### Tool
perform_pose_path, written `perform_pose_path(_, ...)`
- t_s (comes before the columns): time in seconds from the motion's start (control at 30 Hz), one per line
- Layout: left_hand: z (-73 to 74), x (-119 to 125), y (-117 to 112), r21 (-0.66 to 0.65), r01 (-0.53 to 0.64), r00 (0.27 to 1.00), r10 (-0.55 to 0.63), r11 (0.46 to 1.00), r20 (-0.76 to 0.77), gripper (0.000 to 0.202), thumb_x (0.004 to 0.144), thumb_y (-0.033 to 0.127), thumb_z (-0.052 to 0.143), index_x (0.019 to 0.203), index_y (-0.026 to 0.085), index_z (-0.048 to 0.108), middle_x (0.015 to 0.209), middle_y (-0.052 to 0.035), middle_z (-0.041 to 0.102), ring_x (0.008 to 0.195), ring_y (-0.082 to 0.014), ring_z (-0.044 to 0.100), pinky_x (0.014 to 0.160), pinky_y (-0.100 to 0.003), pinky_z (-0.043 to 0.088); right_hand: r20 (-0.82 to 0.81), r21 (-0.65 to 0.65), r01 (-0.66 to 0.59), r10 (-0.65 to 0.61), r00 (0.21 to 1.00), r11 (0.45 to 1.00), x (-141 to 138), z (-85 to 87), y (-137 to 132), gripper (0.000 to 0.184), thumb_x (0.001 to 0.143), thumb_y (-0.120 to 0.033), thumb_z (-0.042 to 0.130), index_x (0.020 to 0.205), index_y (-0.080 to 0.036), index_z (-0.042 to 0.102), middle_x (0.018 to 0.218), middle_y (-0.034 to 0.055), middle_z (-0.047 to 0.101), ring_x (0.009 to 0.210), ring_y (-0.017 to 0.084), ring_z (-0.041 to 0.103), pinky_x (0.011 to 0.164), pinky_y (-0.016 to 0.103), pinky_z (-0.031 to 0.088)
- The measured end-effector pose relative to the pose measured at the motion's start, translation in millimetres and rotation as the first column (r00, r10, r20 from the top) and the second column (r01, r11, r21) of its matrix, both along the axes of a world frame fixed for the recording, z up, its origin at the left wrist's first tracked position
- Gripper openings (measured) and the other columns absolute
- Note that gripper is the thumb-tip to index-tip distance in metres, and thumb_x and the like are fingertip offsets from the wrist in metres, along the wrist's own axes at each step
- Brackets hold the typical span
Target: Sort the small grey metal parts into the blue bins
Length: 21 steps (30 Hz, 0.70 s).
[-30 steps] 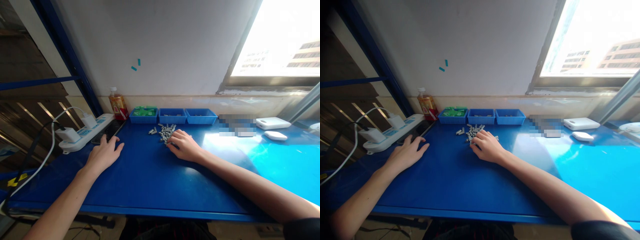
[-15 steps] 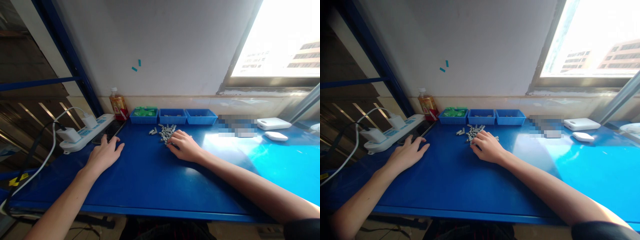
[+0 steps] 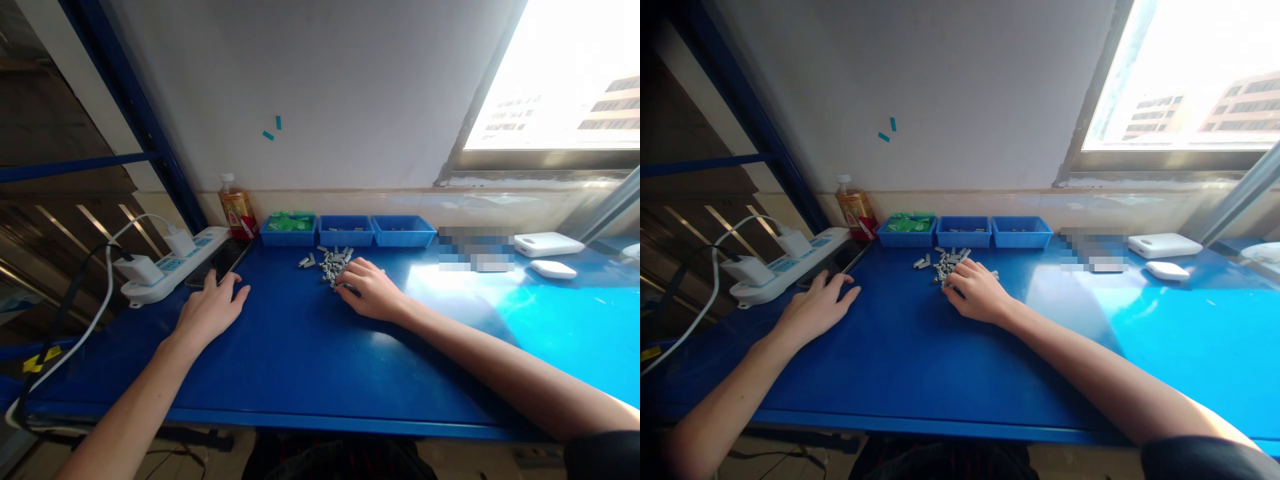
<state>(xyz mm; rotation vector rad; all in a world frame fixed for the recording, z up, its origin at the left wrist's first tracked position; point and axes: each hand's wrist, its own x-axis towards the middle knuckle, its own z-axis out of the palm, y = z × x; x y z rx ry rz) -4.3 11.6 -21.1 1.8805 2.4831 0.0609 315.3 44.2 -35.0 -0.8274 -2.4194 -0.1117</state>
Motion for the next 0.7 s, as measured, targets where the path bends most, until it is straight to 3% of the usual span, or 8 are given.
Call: perform_pose_path(0.7, -1.4, -4.5, 1.6, 0.003, -0.002, 1.0, 0.002, 1.0, 0.016, 0.066, 0.084, 0.068, 0.023, 0.13, 0.027, 0.048, 0.151, -0.0206, 0.023, 0.106, -0.0438, 0.058, 0.083, -0.05, 0.046, 0.0, 0.022, -0.007, 0.007, 1.0, 1.0, -0.2, -1.3, 0.4, 0.016, 0.091, -0.028, 0.051, 0.09, -0.018, 0.064, 0.084, 0.0075, 0.062, 0.085, 0.02, 0.053, 0.075, 0.034, 0.044)
